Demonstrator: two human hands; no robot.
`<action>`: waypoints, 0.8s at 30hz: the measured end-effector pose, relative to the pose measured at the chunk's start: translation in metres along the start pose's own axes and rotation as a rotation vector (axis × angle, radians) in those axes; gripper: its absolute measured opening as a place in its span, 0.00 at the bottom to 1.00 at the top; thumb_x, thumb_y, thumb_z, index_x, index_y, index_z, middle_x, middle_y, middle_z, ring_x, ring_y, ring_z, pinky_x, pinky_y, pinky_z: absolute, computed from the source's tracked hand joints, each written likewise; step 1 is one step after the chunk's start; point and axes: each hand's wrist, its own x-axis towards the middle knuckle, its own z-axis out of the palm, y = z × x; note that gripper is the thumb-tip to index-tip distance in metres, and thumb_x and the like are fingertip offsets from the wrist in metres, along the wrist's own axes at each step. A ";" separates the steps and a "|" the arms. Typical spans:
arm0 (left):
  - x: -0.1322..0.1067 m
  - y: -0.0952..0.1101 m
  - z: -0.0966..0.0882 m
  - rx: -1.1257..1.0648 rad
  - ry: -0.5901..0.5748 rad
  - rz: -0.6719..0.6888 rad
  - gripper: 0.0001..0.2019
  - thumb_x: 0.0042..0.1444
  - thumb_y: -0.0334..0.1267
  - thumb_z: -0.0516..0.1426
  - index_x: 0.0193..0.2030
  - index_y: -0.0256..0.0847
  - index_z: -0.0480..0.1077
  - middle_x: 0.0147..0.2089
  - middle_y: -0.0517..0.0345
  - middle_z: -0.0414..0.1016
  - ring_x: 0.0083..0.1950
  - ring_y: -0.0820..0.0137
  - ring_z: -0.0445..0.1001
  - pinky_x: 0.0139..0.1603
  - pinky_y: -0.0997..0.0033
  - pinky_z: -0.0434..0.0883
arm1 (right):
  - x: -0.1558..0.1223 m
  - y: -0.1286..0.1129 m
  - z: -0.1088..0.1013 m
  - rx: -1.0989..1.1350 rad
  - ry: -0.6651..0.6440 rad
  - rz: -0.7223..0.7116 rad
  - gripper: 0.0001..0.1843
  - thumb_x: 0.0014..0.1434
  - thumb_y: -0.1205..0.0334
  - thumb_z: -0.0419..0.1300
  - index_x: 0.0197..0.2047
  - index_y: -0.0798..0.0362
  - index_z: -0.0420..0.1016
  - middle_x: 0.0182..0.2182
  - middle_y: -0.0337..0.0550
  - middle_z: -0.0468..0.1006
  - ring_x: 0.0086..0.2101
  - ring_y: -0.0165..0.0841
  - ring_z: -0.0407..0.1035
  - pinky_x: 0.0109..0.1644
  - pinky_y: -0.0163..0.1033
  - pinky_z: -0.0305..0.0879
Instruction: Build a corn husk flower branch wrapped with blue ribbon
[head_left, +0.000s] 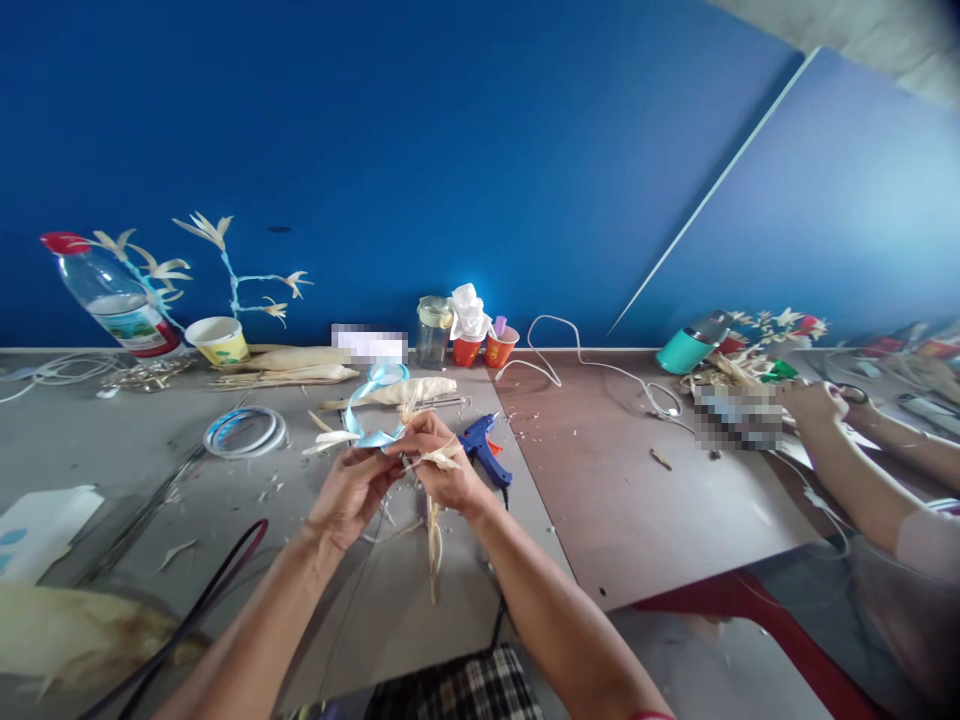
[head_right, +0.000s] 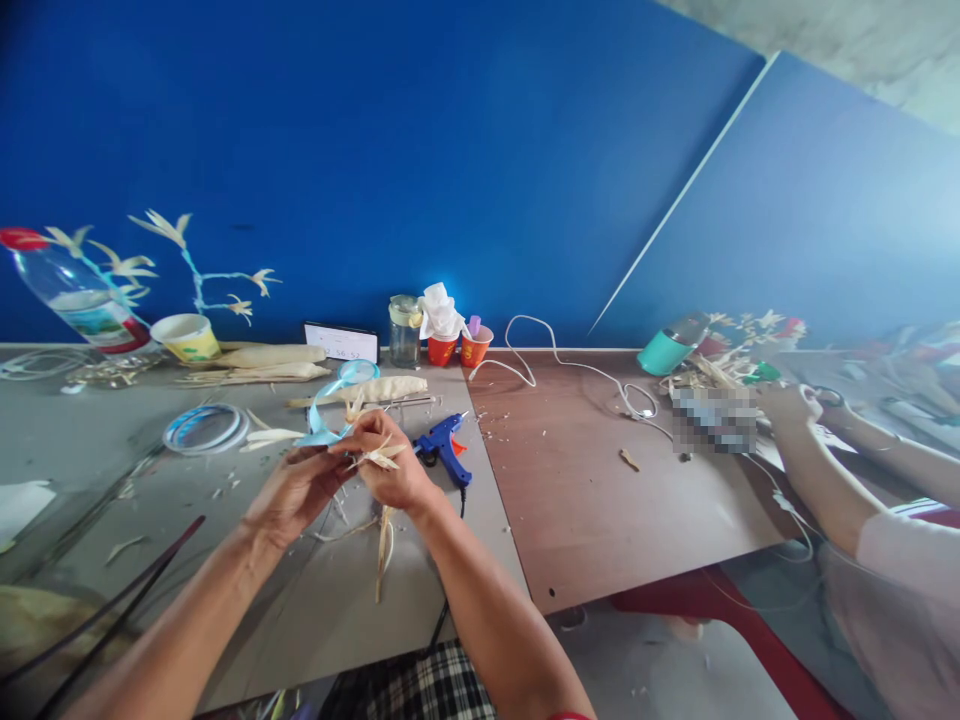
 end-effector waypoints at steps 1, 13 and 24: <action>0.000 0.000 0.000 -0.004 -0.006 0.000 0.09 0.38 0.28 0.68 0.28 0.35 0.74 0.29 0.57 0.76 0.31 0.72 0.73 0.34 0.71 0.70 | 0.000 0.002 0.000 -0.039 -0.006 -0.022 0.12 0.52 0.72 0.52 0.31 0.52 0.75 0.35 0.45 0.67 0.38 0.32 0.68 0.42 0.38 0.69; 0.002 -0.002 -0.002 0.135 -0.026 0.136 0.13 0.40 0.32 0.67 0.33 0.39 0.70 0.30 0.62 0.75 0.31 0.73 0.72 0.36 0.74 0.67 | -0.001 0.003 -0.003 -0.487 0.108 -0.119 0.08 0.56 0.63 0.55 0.34 0.55 0.74 0.37 0.50 0.71 0.40 0.37 0.68 0.45 0.44 0.67; -0.002 0.003 0.006 0.400 0.078 0.320 0.15 0.36 0.37 0.68 0.29 0.39 0.68 0.30 0.61 0.74 0.31 0.72 0.70 0.34 0.72 0.67 | 0.004 -0.001 -0.006 -0.078 -0.030 0.171 0.06 0.51 0.64 0.56 0.25 0.55 0.70 0.30 0.43 0.71 0.33 0.32 0.66 0.39 0.37 0.62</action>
